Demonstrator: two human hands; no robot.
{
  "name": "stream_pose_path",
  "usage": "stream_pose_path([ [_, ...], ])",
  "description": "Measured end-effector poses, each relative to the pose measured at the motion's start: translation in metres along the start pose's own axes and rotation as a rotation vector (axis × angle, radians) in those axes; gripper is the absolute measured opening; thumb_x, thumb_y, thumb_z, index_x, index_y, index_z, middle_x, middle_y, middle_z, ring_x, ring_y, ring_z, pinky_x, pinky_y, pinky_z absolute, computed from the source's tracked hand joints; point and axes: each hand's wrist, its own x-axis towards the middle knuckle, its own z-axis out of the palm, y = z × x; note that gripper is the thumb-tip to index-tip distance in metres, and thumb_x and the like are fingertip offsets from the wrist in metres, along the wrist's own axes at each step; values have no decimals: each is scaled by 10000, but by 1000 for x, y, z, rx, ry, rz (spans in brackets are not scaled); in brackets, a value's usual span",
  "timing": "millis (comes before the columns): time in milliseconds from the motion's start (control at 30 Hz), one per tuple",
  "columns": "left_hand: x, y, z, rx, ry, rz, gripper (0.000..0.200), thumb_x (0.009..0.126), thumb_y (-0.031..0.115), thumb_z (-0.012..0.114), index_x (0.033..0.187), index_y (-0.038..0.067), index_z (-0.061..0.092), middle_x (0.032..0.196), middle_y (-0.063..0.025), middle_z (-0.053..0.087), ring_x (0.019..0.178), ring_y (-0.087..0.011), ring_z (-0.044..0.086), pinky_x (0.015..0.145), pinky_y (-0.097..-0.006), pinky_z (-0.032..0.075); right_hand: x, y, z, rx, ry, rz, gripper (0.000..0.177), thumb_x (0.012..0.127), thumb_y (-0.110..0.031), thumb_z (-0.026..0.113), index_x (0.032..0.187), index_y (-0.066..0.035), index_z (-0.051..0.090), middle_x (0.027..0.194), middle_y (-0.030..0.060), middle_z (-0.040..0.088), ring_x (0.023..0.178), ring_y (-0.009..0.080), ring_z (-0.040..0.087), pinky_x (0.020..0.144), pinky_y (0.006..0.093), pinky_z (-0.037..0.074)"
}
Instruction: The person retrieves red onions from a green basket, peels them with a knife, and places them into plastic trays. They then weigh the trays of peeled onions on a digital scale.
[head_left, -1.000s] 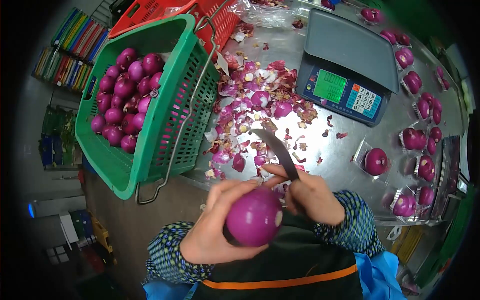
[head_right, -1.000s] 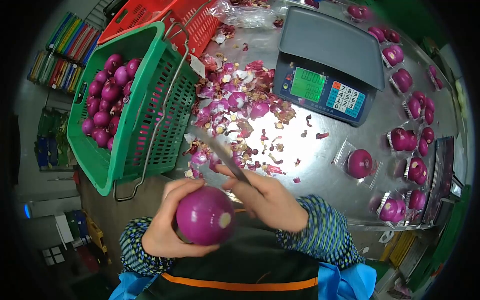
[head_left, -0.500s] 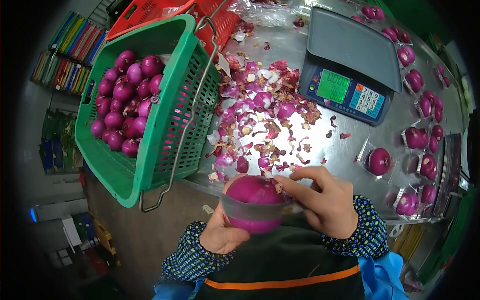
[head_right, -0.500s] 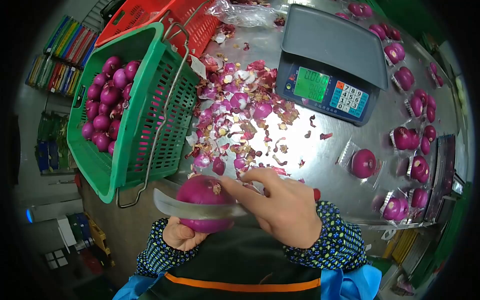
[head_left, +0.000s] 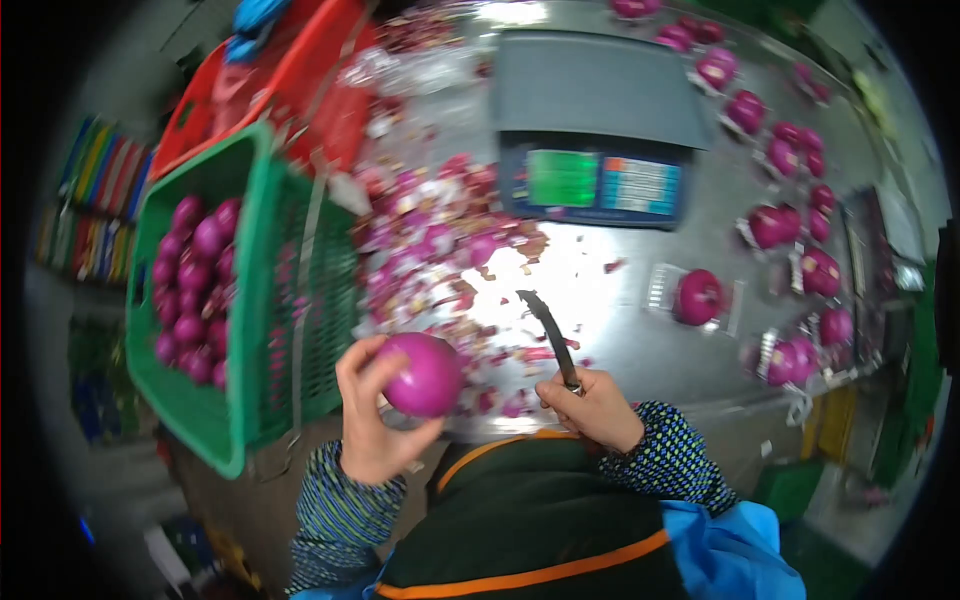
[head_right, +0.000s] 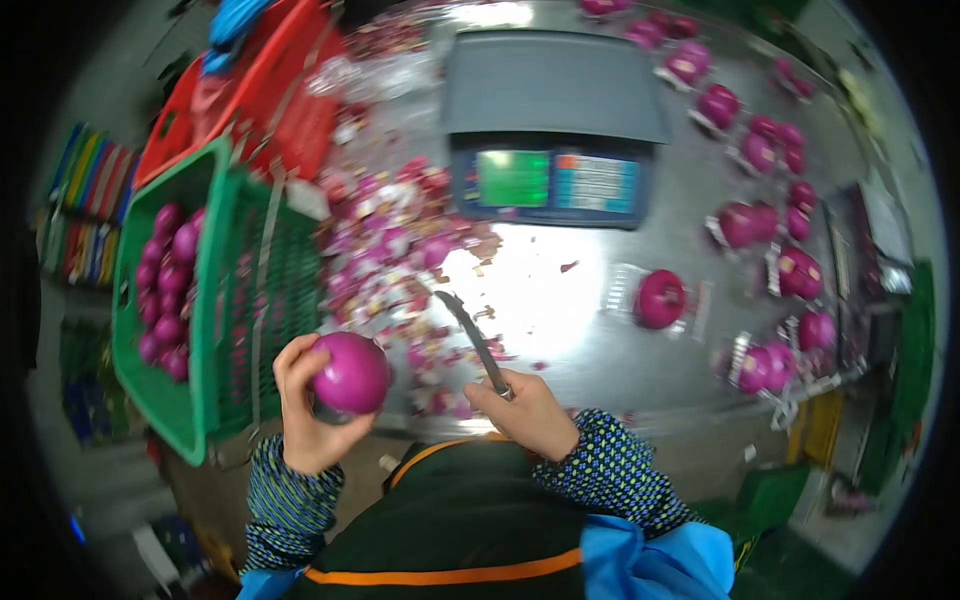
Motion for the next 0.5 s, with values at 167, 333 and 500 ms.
stream_pose_path([
  [167,61,34,111,-399,-275,99,821,580,106,816,1254,69,348,1214,-141,387,1148,-262,449,943,-382,436,-58,14,-118,249,943,-309,146,857,-168,575,898,-28,565,588,-2,497,395,63,399,364,202,323],
  [333,127,79,236,-379,-412,414,864,603,199,817,1319,64,352,1321,-244,366,1245,-353,371,1032,-379,324,-61,50,-225,-82,1129,-171,416,776,-43,506,1191,-48,539,629,-12,499,436,63,422,376,230,372],
  [500,132,86,265,-622,-677,-191,888,754,265,728,1373,-59,179,1345,-336,295,1271,-366,329,1033,-381,305,-50,50,-249,81,865,-34,455,766,-31,538,1215,-5,470,871,35,593,663,99,596,397,202,422],
])
